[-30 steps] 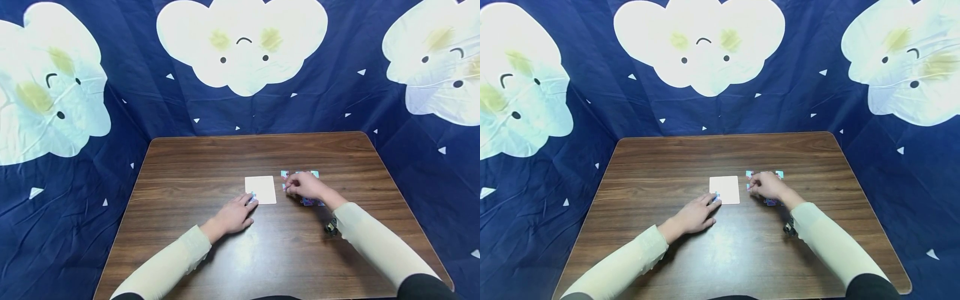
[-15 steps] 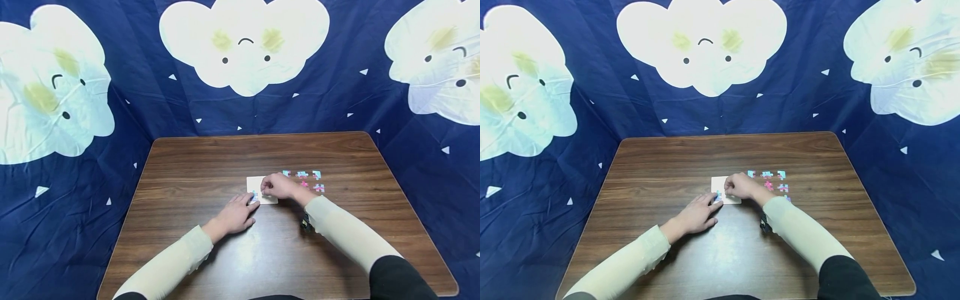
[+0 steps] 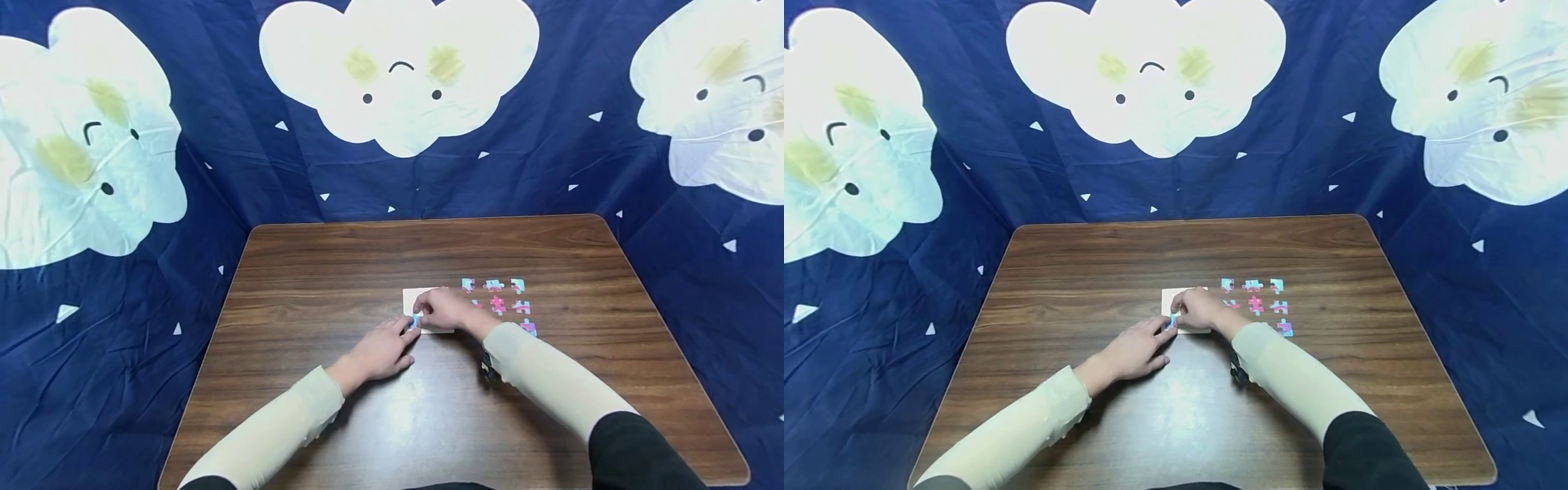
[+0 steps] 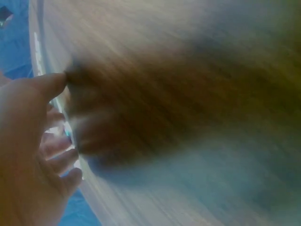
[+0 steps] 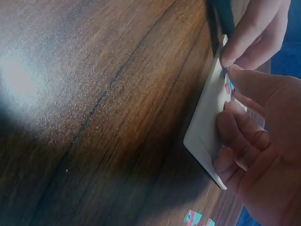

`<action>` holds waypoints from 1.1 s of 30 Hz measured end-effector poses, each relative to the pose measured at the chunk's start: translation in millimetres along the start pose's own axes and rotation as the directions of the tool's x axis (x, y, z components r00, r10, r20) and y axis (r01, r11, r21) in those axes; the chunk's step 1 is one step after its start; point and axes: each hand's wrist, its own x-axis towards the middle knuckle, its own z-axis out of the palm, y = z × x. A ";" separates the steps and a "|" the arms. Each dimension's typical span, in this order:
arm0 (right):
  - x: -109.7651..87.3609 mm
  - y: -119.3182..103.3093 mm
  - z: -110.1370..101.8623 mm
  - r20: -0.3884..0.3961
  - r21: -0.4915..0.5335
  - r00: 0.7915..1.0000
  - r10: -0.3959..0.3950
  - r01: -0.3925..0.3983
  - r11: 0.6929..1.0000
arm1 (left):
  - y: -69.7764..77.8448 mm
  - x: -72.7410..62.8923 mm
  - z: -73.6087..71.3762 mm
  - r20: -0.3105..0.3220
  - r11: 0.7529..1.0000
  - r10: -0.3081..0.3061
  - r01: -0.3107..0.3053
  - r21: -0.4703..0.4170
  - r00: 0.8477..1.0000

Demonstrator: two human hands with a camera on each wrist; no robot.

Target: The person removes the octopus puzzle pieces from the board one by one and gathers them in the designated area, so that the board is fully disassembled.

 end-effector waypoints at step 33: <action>-2.7 5.7 -1.0 -0.034 0.093 0.999 0.025 -0.022 0.995 | -1.4 -5.9 -1.5 0.041 0.999 -0.030 0.030 -0.019 0.999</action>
